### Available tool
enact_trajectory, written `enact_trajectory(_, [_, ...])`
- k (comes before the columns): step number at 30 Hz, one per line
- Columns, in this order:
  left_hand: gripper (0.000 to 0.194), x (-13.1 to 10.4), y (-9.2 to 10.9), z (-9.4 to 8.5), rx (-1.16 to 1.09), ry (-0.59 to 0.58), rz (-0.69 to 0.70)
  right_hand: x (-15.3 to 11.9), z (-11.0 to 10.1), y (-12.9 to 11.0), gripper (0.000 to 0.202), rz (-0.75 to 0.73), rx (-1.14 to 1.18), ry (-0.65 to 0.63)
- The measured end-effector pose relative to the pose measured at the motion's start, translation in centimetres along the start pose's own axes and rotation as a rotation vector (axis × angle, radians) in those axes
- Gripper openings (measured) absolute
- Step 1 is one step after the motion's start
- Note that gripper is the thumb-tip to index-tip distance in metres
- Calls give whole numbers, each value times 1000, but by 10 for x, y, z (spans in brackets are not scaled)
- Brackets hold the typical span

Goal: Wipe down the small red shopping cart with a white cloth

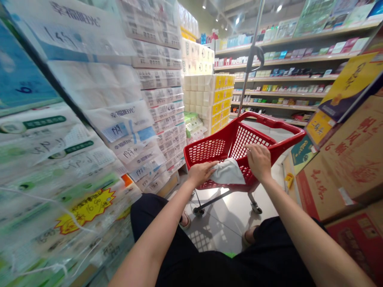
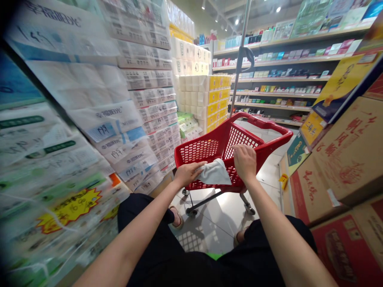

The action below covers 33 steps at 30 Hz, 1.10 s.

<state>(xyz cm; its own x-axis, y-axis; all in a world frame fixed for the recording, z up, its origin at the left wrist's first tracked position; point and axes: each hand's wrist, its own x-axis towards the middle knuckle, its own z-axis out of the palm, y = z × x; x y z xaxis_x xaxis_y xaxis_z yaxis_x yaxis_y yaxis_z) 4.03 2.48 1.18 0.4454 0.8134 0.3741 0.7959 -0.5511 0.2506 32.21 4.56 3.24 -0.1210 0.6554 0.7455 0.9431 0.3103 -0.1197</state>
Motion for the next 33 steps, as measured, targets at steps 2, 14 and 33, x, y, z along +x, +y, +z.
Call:
enact_trajectory(2, [39, 0, -1, -1, 13, 14, 39, 5, -1, 35, 33, -25, -132, -27])
enact_trajectory(14, [42, 45, 53, 28, 214, 63, 134, 2, 10, 48, 32, -76, -215, -113])
enact_trajectory(33, [51, 69, 73, 73, 493, 96, 501, 3, 17, 12, 32, -69, -197, -74])
